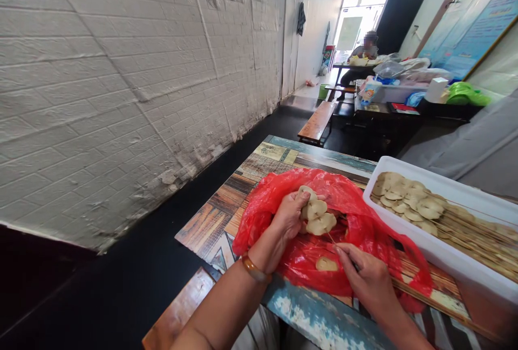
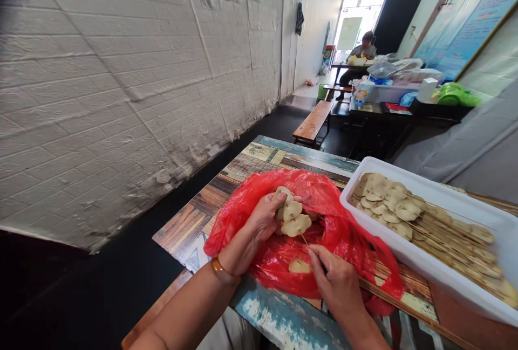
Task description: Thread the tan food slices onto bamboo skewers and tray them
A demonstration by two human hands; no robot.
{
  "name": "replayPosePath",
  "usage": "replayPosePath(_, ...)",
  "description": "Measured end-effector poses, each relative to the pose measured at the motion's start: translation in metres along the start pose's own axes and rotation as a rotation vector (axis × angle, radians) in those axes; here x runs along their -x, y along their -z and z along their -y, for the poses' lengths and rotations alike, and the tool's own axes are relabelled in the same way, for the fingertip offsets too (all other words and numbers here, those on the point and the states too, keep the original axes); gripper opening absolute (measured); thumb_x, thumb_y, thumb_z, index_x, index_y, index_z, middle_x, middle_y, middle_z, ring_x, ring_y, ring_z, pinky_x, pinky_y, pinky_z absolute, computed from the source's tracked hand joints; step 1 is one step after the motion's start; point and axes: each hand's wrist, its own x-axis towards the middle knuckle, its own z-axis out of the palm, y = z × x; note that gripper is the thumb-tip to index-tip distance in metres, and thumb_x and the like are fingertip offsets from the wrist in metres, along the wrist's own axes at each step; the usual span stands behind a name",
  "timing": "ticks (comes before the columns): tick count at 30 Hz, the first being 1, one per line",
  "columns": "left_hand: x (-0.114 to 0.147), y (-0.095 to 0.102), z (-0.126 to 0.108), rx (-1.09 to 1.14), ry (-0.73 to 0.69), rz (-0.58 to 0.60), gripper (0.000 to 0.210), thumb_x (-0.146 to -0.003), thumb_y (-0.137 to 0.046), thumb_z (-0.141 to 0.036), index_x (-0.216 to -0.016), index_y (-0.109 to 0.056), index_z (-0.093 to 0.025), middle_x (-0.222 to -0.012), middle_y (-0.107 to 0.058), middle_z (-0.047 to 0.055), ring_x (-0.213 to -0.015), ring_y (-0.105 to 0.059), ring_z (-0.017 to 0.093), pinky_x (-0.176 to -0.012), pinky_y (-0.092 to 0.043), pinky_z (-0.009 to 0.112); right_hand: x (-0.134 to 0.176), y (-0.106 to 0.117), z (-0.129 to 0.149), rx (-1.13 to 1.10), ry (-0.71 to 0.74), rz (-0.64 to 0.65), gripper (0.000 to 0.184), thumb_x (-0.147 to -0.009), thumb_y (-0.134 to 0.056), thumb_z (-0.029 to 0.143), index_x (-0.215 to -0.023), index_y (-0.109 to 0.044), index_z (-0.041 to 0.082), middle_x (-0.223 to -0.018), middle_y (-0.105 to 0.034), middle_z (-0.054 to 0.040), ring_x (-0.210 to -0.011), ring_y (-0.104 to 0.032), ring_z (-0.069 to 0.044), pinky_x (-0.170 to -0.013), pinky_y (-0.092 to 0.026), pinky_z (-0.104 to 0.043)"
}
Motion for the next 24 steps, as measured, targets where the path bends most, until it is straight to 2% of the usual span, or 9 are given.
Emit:
replayPosePath(15,0.004,-0.005,0.001,0.047,0.006,0.032,0.042,-0.062,-0.073,-0.044,-0.081,-0.064,-0.008,-0.078,-0.068,0.012,-0.063,-0.061,0.018,-0.065,-0.049,0.032,-0.003,0.002,0.005,0.023,-0.009,0.034,0.029,-0.093,-0.039,0.034,-0.089,-0.064,0.020,-0.084,-0.073,-0.0057,-0.076,-0.070,-0.020,-0.069,-0.053,-0.030)
replayPosePath(21,0.005,-0.009,0.000,0.100,0.060,0.042,0.036,-0.069,-0.069,-0.044,-0.084,-0.065,-0.012,-0.078,-0.067,0.010,-0.066,-0.061,0.018,-0.068,-0.049,0.032,-0.007,0.005,0.009,0.024,-0.039,-0.022,0.028,-0.092,-0.040,0.034,-0.087,-0.063,0.021,-0.082,-0.072,-0.0043,-0.075,-0.069,-0.019,-0.069,-0.052,-0.028)
replayPosePath(24,0.009,-0.012,0.001,0.110,0.080,0.082,0.025,-0.074,-0.066,-0.033,-0.091,-0.065,-0.014,-0.086,-0.068,0.008,-0.076,-0.063,0.020,-0.075,-0.049,0.034,-0.010,0.009,0.012,0.032,-0.062,-0.068,0.028,-0.091,-0.039,0.034,-0.085,-0.063,0.022,-0.080,-0.073,-0.0034,-0.074,-0.069,-0.018,-0.068,-0.052,-0.027)
